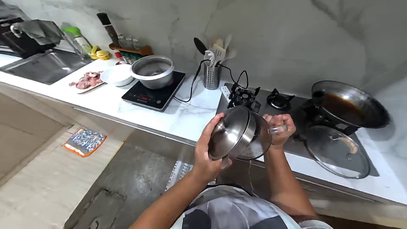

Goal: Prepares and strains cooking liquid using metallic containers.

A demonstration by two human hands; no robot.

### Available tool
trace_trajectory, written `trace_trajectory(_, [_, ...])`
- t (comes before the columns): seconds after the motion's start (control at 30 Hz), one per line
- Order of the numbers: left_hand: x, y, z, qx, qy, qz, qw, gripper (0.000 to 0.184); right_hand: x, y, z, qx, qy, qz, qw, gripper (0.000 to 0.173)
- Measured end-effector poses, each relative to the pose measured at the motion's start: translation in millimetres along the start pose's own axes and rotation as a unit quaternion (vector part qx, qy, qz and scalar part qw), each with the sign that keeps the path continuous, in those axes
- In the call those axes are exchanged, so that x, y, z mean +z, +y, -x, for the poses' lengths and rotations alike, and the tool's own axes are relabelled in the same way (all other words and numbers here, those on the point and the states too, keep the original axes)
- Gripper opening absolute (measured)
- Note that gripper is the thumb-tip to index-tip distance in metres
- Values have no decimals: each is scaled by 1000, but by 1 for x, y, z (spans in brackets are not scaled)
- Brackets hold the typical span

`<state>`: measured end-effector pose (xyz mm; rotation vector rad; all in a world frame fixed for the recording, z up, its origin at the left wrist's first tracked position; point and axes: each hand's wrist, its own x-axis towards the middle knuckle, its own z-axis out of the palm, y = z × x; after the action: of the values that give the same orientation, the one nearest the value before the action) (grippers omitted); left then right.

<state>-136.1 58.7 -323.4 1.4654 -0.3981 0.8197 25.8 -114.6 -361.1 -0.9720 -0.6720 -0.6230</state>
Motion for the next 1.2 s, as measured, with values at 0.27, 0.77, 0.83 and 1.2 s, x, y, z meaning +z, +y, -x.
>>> trace_trajectory(0.27, [-46,-14,-14,-62,42,131,989,85,36,21,21,74,51,-5,996,19])
trace_trajectory(0.77, [-82,-17,-14,-98,158,36,982,95,84,72,18,115,-68,-11,991,12])
trace_trajectory(0.83, [-80,-21,-13,-67,128,-74,987,89,85,76,17,130,-51,-21,990,15])
trace_trajectory(1.2, [-56,-35,-19,-97,-65,-347,930,83,58,77,33,250,70,56,964,28])
